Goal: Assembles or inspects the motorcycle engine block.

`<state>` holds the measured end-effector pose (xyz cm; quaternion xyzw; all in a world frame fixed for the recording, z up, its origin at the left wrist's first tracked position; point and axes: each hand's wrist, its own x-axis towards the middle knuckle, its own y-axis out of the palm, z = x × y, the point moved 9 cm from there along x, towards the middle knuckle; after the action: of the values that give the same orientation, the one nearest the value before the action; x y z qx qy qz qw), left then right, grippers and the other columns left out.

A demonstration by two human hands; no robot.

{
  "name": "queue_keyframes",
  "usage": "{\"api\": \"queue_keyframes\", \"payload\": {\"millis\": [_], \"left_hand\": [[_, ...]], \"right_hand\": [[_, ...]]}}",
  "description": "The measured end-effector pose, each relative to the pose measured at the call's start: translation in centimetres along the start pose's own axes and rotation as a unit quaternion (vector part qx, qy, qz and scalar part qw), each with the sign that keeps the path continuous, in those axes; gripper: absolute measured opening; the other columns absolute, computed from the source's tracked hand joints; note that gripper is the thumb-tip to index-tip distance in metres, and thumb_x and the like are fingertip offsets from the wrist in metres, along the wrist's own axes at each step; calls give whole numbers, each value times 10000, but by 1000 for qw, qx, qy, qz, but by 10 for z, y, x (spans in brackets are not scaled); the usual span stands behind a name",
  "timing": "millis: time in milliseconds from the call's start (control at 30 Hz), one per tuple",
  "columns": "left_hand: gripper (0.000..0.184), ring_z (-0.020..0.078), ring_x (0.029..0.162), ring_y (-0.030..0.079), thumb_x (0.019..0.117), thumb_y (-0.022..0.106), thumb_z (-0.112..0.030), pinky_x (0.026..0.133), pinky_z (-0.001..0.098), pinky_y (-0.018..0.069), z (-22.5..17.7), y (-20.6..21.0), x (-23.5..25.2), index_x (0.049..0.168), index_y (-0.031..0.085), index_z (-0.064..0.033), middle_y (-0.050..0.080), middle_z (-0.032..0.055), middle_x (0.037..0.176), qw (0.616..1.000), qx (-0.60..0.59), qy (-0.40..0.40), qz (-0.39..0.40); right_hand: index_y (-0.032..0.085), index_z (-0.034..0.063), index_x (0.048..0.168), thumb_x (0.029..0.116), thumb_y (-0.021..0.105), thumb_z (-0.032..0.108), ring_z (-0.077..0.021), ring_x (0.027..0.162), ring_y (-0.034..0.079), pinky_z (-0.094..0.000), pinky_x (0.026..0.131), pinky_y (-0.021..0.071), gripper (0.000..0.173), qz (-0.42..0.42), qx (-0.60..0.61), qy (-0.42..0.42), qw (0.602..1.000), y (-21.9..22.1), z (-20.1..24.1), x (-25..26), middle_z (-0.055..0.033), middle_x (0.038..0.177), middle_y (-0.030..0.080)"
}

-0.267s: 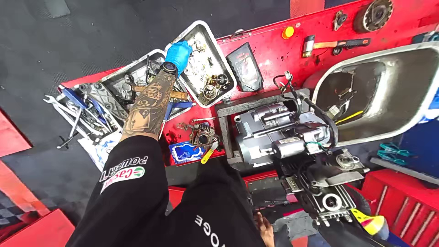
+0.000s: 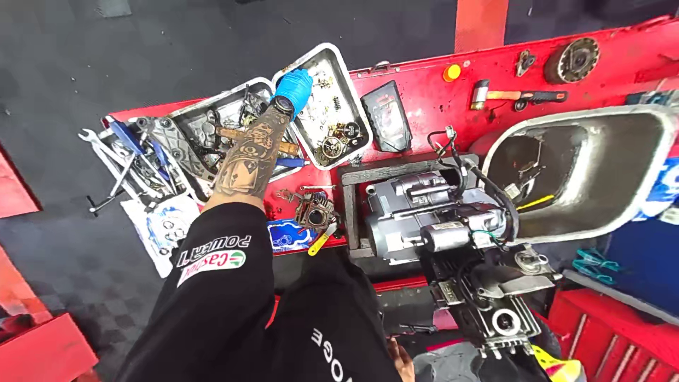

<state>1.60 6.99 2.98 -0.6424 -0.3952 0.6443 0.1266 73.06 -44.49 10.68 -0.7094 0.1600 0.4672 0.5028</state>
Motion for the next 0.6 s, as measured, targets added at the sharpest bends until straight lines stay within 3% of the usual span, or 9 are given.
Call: {"api": "queue_keyframes", "payload": {"millis": [67, 100, 167, 233, 333, 400, 500, 600], "left_hand": [[395, 456, 1412, 443, 1032, 501, -31, 1151, 586, 379, 5, -2, -3, 1414, 521, 68, 447, 299, 1514, 990, -95, -10, -100], [361, 435, 1355, 512, 1011, 521, -64, 1122, 573, 430, 12, 6, 1, 1352, 577, 41, 520, 279, 1449, 968, -148, -8, -202], [337, 346, 1281, 597, 1064, 471, -153, 1083, 515, 492, 12, 22, -21, 1352, 583, -18, 596, 202, 1382, 922, -268, -6, -279], [350, 317, 1120, 682, 1092, 455, -211, 992, 514, 545, -11, 53, -74, 1378, 553, -34, 677, 186, 1239, 877, -403, -1, -260], [344, 280, 849, 698, 1097, 478, -258, 786, 486, 596, -60, 134, -163, 1373, 539, -61, 690, 172, 1030, 815, -547, 8, -192], [352, 216, 847, 694, 1091, 469, -244, 814, 423, 600, -92, 184, -211, 1358, 562, -34, 696, 139, 1028, 797, -589, 7, -134], [342, 188, 852, 690, 1085, 460, -215, 830, 380, 591, -142, 241, -285, 1340, 566, -13, 692, 126, 1035, 813, -573, 59, -84], [323, 221, 879, 700, 1088, 466, -213, 861, 418, 589, -195, 272, -357, 1308, 580, -8, 701, 144, 1019, 848, -510, 132, -61]], "right_hand": [[703, -9, 991, 1074, 532, 359, -151, 663, 630, -380, 641, 545, 414, -8, -14, -51, 999, -9, -3, 13, -94, 780, 695], [702, -8, 996, 1074, 535, 355, -143, 670, 637, -373, 646, 551, 406, -7, -24, -62, 998, -13, 3, 14, -90, 785, 698], [689, -33, 1044, 1074, 543, 331, -162, 689, 666, -387, 673, 581, 393, 2, -48, -85, 995, -20, 22, 17, -110, 804, 704], [676, -59, 1093, 1068, 559, 318, -222, 711, 703, -455, 715, 604, 395, 7, -92, -135, 987, -31, 56, 21, -158, 834, 718], [699, -1, 1127, 1047, 577, 326, -234, 758, 723, -500, 742, 611, 359, 18, -145, -269, 952, -44, 122, 19, -137, 870, 736], [701, 38, 1151, 1041, 580, 312, -226, 781, 729, -506, 755, 611, 319, 47, -195, -371, 907, -40, 179, -2, -110, 887, 745], [716, 54, 1138, 1018, 585, 290, -187, 791, 725, -443, 730, 616, 296, 95, -242, -545, 797, -20, 253, -64, -78, 922, 745], [651, 42, 1300, 1039, 596, 236, -131, 949, 729, -330, 842, 627, 330, 169, -187, -675, 693, -3, 278, -124, -79, 1112, 742]]}}
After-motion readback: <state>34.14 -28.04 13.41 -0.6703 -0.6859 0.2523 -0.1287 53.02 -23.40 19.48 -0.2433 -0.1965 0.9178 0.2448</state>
